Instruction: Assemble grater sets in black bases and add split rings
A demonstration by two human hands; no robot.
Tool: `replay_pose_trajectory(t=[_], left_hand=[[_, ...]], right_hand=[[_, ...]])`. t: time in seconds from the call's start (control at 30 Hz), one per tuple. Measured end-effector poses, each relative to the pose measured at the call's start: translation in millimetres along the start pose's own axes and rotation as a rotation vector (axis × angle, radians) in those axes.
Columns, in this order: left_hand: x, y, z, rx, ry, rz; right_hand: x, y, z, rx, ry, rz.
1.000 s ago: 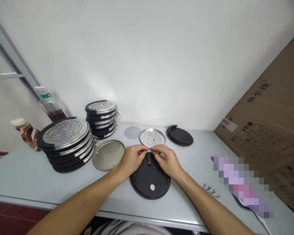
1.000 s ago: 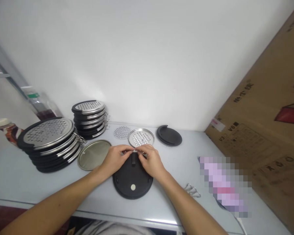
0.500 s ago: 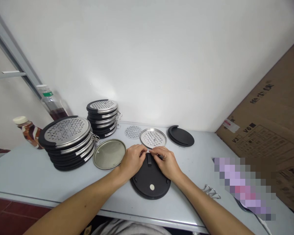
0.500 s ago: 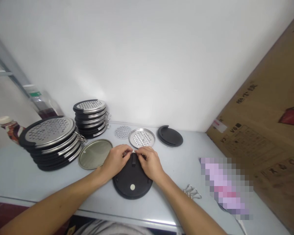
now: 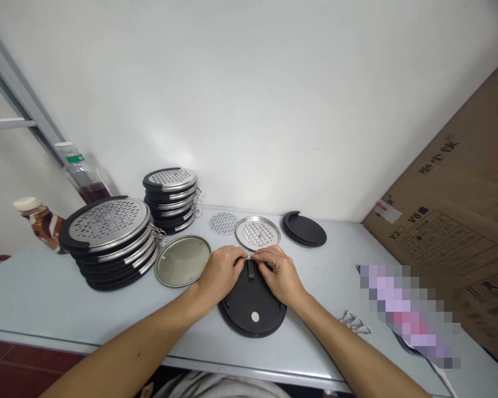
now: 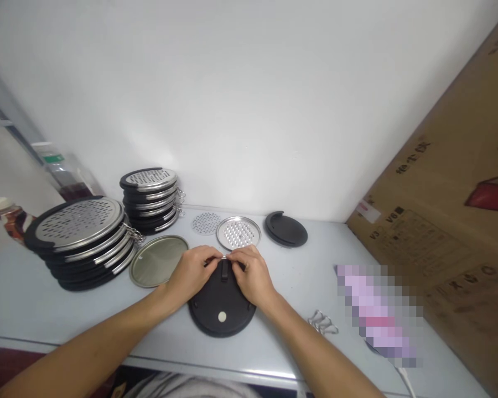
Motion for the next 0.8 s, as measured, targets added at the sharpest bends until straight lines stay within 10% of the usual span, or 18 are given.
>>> replay_pose_trajectory(t=[0.8], left_hand=[[-1.7, -5.5, 0.6, -0.013, -0.013, 0.147]], right_hand=[[5.2, -7.0, -3.5, -0.035, 0.005, -0.066]])
Point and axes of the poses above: each hand's wrist, its own z-axis towards the middle knuckle, its own y-axis out of the back of the hand, x = y × z, the point moved 2 cm from there along z, towards the middle knuckle, and after that the axes turned 1 degree about z, right-handed, at the moved point
